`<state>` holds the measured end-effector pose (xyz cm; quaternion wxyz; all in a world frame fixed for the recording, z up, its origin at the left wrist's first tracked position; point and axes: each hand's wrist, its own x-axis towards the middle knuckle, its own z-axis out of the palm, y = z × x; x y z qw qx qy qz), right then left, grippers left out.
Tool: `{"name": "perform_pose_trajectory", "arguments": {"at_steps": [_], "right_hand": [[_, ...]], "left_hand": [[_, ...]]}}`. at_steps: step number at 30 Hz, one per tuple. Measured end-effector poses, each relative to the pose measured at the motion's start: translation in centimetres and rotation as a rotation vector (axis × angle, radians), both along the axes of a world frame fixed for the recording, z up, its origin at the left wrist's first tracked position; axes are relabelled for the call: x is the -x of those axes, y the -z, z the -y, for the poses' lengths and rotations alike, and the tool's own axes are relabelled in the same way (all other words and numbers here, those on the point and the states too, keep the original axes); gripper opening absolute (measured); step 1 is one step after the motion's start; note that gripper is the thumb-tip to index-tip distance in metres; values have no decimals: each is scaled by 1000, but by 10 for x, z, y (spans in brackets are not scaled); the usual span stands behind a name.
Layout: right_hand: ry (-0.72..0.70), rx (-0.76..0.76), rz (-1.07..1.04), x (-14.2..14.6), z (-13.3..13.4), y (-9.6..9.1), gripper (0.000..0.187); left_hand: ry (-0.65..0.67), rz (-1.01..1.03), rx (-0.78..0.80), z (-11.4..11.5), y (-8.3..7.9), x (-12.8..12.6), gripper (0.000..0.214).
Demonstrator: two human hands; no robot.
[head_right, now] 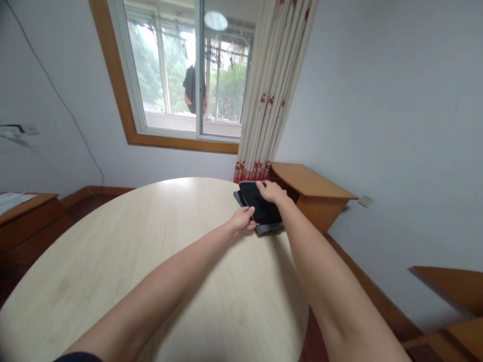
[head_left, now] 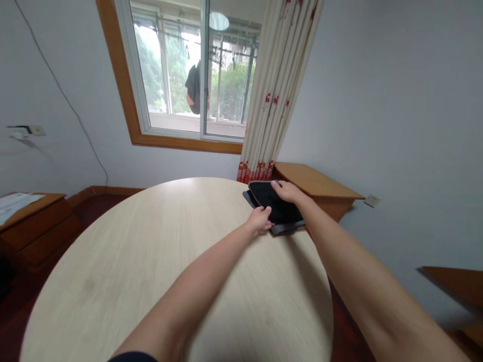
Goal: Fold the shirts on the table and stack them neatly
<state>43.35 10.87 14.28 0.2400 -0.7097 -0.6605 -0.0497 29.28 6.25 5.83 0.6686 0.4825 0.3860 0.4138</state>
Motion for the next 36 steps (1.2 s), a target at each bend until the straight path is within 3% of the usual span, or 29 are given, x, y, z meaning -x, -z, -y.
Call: {"name": "perform_pose_trajectory", "arguments": {"at_steps": [2,3,5,6,7,9,14,18,21,36], "right_hand": [[-33,101,67,22,25,27,48],[-53,82,126,35,41,39,49],[-163,-5,185,67,72,56,50],[-247,-18,184,84,86,63,50],[-328,-9,171,102,98,68,51],[-431,63,122,135,113,78,53],[-450,260,-4,181,115,110,59],[-427,300,13,184,116,140,60],[-424,291,27,182,121,150,61],[-434,276,37,180,118,153,61]], "left_hand": [[66,-22,16,8,17,25,31],[113,-42,17,13,24,42,33],[254,-247,-123,19,35,80,36],[253,-430,-247,22,38,101,36],[190,-645,-388,23,38,121,37],[91,-816,-460,26,36,156,33],[-141,-1105,-594,45,37,210,44],[-183,-1452,-690,70,61,220,53],[-163,-1526,-688,81,73,220,56],[-160,-1528,-678,79,74,221,56]]}}
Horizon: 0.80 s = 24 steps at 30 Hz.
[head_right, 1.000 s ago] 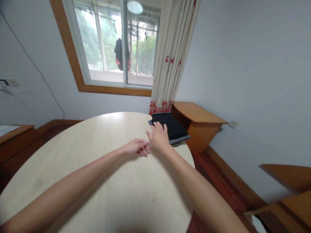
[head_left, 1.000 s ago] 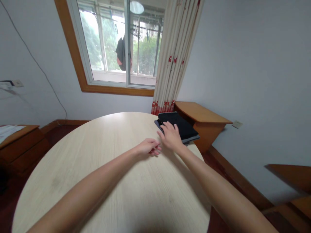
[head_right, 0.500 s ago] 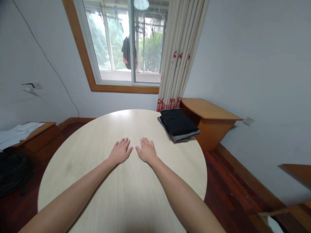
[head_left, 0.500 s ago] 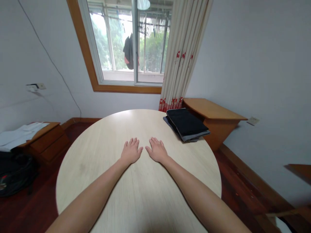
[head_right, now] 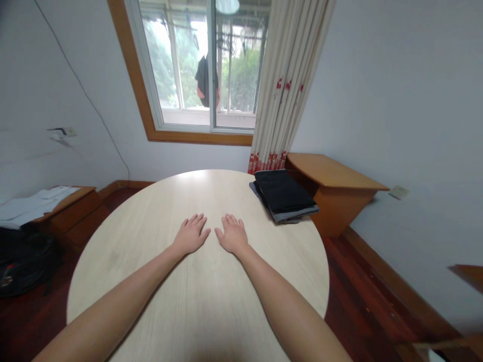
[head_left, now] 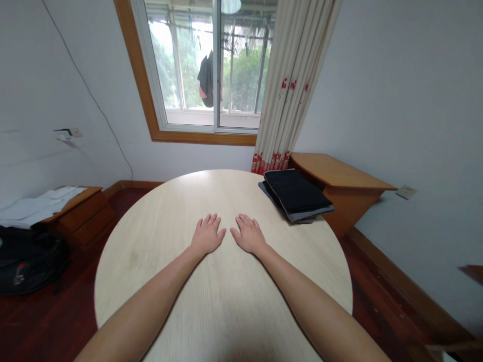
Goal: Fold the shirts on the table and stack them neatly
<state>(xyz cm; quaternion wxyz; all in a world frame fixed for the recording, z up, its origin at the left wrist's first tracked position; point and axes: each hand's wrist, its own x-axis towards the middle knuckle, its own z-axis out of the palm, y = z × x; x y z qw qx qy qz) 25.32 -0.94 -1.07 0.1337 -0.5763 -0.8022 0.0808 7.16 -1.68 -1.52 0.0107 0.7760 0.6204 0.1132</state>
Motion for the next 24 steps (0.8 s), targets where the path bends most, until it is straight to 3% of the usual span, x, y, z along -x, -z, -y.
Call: {"name": "perform_pose_trajectory", "arguments": {"at_steps": [8,11,13,16,21,24], "right_hand": [[-4,-33,54,1,3,1,59],[-16,-22,103,0,15,-1,59],[-35,-17,133,-1,29,-1,59],[-82,-16,166,-6,59,0,60],[-205,-50,154,-22,124,8,59],[-282,-74,41,-37,165,12,57]], "left_hand": [[14,3,23,3,0,0,60],[28,-21,47,21,0,3,61],[54,-30,63,44,0,6,62],[112,-29,106,101,-2,15,64],[220,28,193,240,-12,36,67],[354,183,271,314,-14,68,78]]}}
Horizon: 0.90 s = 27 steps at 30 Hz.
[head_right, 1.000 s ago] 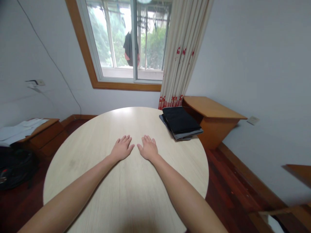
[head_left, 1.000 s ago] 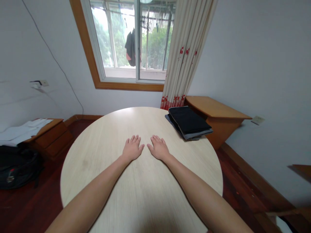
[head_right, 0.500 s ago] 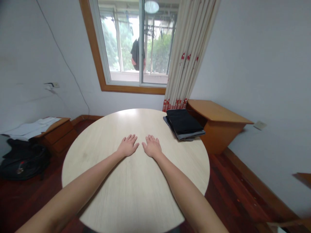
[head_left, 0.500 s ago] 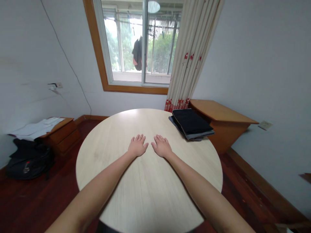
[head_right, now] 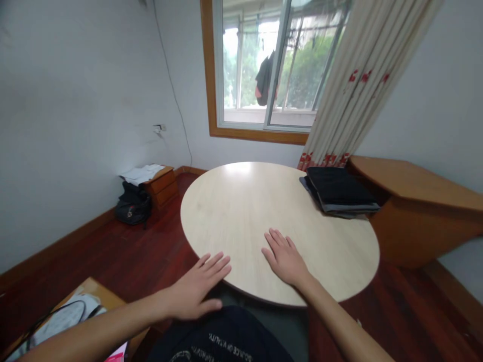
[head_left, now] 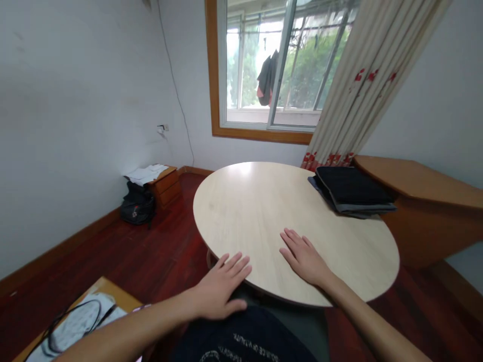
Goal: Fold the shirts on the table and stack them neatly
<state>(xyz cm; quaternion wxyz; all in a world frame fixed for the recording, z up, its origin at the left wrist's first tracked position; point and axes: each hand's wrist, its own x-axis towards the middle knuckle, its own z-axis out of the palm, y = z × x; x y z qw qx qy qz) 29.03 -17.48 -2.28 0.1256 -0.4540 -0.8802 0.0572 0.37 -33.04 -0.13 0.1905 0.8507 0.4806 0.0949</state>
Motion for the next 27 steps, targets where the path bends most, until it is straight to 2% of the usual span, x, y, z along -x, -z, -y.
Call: {"name": "perform_pose_trajectory", "arguments": {"at_steps": [2,4,6,9,10,13,16,19,23,27], "right_hand": [[-59,28,-110,-12,24,0,54],[-147,98,-221,-24,42,0,46],[-164,144,-320,-33,54,-1,40],[-122,102,-441,-39,61,0,38],[-113,69,-469,-38,61,1,35],[-103,-14,-513,-34,58,5,29],[-83,-56,-524,-30,56,8,27],[-59,-62,-530,-29,57,6,28],[-13,-57,-522,-27,63,2,29],[8,-42,-509,-25,65,-2,31]], "left_hand": [[97,200,204,28,6,37,70],[62,381,529,37,20,84,62],[-187,431,751,37,41,135,71],[-707,288,657,45,82,206,68],[-822,206,636,52,97,225,64],[-1045,83,633,87,132,267,51],[-1179,37,658,120,156,289,40],[-1261,23,693,136,176,296,33],[-1293,43,722,138,197,292,29],[-1315,55,714,133,211,290,37]]}}
